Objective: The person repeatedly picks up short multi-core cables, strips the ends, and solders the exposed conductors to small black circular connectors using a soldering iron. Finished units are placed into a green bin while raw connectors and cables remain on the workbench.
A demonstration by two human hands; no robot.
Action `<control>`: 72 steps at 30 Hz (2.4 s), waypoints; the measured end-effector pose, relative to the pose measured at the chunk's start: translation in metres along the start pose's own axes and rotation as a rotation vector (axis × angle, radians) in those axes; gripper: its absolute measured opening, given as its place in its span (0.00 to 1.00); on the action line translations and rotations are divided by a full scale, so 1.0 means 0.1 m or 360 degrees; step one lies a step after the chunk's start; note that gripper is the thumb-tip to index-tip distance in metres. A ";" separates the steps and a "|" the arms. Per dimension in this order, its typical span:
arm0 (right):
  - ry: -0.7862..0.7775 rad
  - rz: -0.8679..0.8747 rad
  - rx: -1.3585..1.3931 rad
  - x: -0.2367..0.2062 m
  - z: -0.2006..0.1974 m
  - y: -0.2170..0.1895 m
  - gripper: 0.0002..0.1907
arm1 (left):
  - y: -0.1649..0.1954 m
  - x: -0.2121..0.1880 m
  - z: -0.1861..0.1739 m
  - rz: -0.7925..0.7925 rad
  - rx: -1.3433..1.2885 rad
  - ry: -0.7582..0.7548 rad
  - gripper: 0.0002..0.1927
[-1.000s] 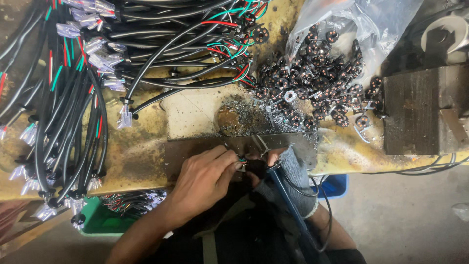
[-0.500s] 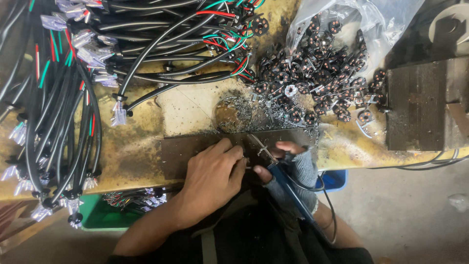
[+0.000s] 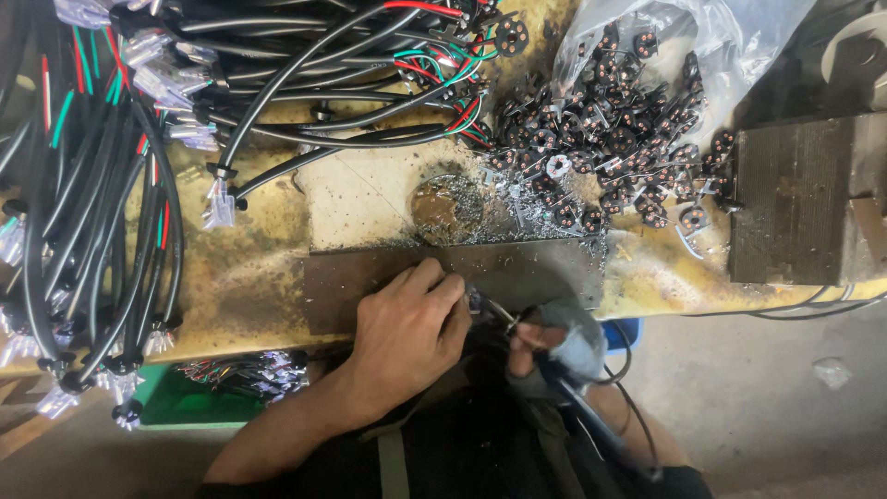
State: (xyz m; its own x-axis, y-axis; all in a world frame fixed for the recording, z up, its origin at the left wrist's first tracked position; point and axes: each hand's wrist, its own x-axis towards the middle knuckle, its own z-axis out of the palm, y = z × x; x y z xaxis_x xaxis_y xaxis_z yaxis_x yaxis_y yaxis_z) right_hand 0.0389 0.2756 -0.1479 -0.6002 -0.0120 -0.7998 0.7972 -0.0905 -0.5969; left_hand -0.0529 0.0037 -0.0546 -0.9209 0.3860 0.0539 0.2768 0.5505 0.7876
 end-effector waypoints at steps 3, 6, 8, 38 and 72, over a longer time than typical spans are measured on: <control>-0.0276 -0.0793 -0.0544 -0.13 0.14 -0.06 0.09 | -0.01 -0.02 0.00 0.0040 0.0003 0.0008 0.06; 0.0410 -0.1514 -0.0666 -0.19 0.33 -0.16 0.04 | -0.01 -0.02 0.00 0.0032 -0.0007 -0.0009 0.05; 0.0244 -0.1835 -0.0778 -0.17 0.39 -0.26 0.04 | -0.01 -0.02 -0.01 0.0026 -0.0008 -0.0037 0.05; -0.0125 -0.0609 -0.0817 -0.01 -0.10 -0.07 0.11 | -0.05 0.01 0.00 0.0064 0.0012 -0.0025 0.05; -0.1028 -0.0113 0.0850 0.31 -0.18 0.24 0.12 | -0.07 -0.01 0.00 0.0070 -0.0001 -0.0042 0.05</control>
State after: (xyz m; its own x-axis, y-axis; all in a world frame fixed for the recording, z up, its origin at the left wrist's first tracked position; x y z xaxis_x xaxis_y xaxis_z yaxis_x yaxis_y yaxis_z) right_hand 0.0405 0.2911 -0.1886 -0.6968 -0.5413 -0.4706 0.7155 -0.5699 -0.4040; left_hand -0.0539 -0.0004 -0.0604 -0.9003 0.4292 0.0723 0.3168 0.5323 0.7851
